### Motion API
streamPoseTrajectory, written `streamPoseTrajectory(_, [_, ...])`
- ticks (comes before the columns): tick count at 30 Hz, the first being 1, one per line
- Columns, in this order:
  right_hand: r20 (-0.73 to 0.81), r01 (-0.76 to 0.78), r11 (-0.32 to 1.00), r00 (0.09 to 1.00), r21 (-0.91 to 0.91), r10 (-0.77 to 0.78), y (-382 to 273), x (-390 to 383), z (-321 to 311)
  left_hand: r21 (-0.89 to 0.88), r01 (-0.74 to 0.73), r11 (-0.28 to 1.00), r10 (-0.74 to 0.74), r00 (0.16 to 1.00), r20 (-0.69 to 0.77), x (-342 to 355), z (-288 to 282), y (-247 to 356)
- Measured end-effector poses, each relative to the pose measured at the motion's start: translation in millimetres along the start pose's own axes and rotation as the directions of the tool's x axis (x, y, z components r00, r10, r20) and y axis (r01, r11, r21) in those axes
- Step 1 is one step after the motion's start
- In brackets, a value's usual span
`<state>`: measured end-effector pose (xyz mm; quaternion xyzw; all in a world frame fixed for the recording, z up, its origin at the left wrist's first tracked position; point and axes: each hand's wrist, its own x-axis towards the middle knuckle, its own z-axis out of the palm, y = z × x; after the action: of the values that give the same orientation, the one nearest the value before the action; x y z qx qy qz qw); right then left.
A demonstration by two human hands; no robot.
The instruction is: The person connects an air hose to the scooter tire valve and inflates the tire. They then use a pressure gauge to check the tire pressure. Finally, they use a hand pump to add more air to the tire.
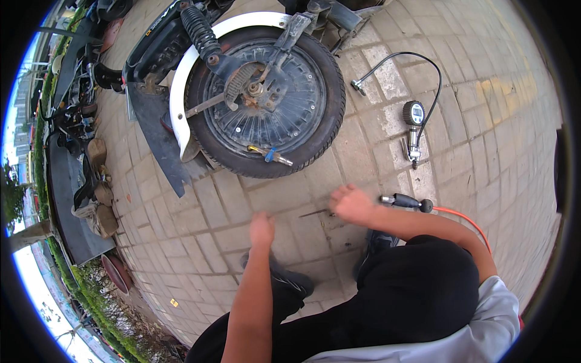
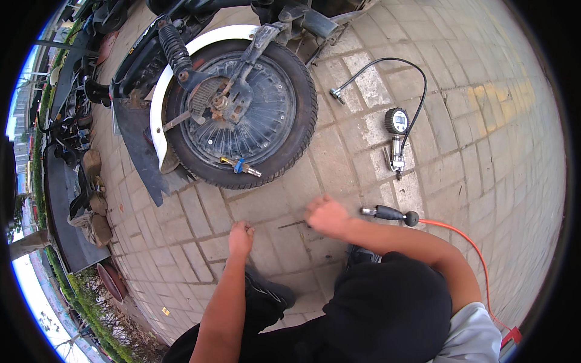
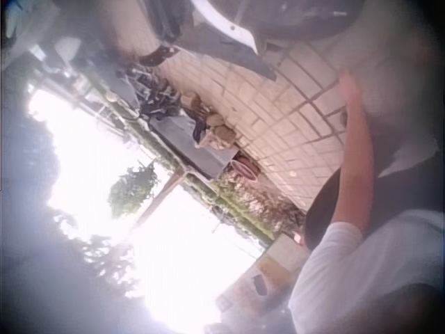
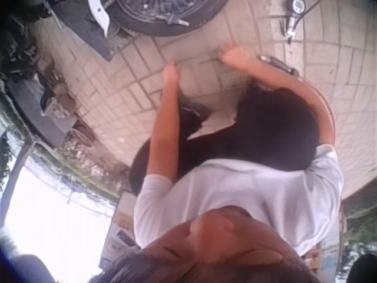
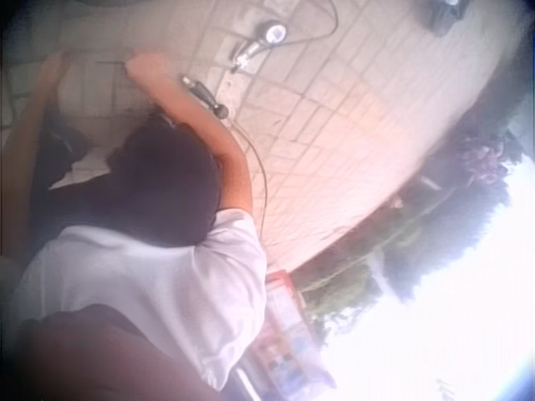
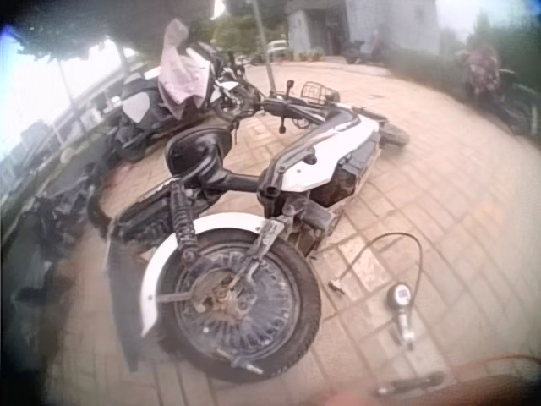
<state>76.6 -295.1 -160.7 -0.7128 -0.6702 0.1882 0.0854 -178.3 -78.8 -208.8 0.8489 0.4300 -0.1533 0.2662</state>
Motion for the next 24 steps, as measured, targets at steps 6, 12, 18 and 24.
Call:
streamPoseTrajectory(6, [-0.070,0.165,0.982,0.985,0.094,-0.158,-37,37,47,0.303,-0.112,0.946,0.119,0.993,-0.002,0,-2,11])
streamPoseTrajectory(12, [-0.014,0.082,0.985,0.997,0.149,-0.081,-35,37,53,0.138,-0.090,0.986,0.094,0.995,-0.023,-3,3,17])
streamPoseTrajectory(18, [0.070,-0.166,0.814,0.986,0.556,0.153,-15,18,34,-0.469,0.107,0.877,-0.196,0.970,-0.145,-8,16,14])
streamPoseTrajectory(24, [0.086,-0.203,0.726,0.977,0.657,0.195,-6,5,20,-0.183,-0.016,0.983,-0.002,0.995,-0.096,1,6,15])
